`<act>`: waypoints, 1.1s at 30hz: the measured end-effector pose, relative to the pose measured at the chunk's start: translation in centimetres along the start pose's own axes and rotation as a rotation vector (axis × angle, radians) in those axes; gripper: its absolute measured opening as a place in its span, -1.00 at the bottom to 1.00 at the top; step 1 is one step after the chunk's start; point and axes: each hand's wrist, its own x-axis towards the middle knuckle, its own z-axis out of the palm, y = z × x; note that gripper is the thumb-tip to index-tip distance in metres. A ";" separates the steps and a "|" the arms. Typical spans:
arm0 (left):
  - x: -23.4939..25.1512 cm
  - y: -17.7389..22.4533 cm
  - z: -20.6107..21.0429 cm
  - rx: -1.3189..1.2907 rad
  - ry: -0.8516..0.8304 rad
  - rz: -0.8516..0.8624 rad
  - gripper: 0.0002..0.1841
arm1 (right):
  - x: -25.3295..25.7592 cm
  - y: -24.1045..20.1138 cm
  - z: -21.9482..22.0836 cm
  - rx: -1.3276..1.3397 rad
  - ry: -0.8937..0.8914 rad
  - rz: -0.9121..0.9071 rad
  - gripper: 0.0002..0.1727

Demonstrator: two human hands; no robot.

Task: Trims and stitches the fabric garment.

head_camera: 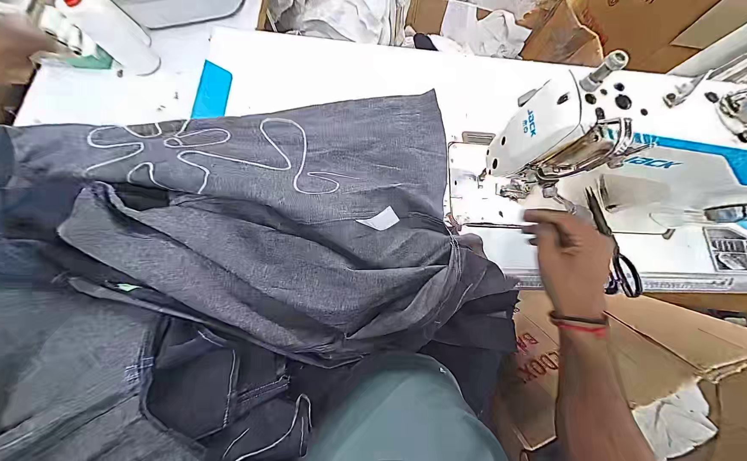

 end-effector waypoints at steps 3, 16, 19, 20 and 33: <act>-3.5 11.5 13.4 -0.019 -0.532 0.117 -0.71 | -1.5 6.8 -6.0 -0.331 0.042 0.287 -0.63; -10.6 15.3 36.4 -0.776 -0.475 -0.611 -0.37 | -4.1 16.6 -8.9 -0.468 -0.236 0.441 -0.27; -11.2 13.2 36.1 -0.866 -0.515 -0.585 -0.27 | -5.6 17.0 -8.9 -0.071 -0.119 0.560 -0.33; -11.1 12.6 36.3 -0.895 -0.549 -0.547 -0.24 | -6.5 16.6 -8.8 0.224 -0.063 0.544 -0.51; -10.0 11.7 36.7 -1.043 -0.899 -0.493 -0.07 | -10.2 5.5 -2.3 1.450 -0.661 0.432 -0.78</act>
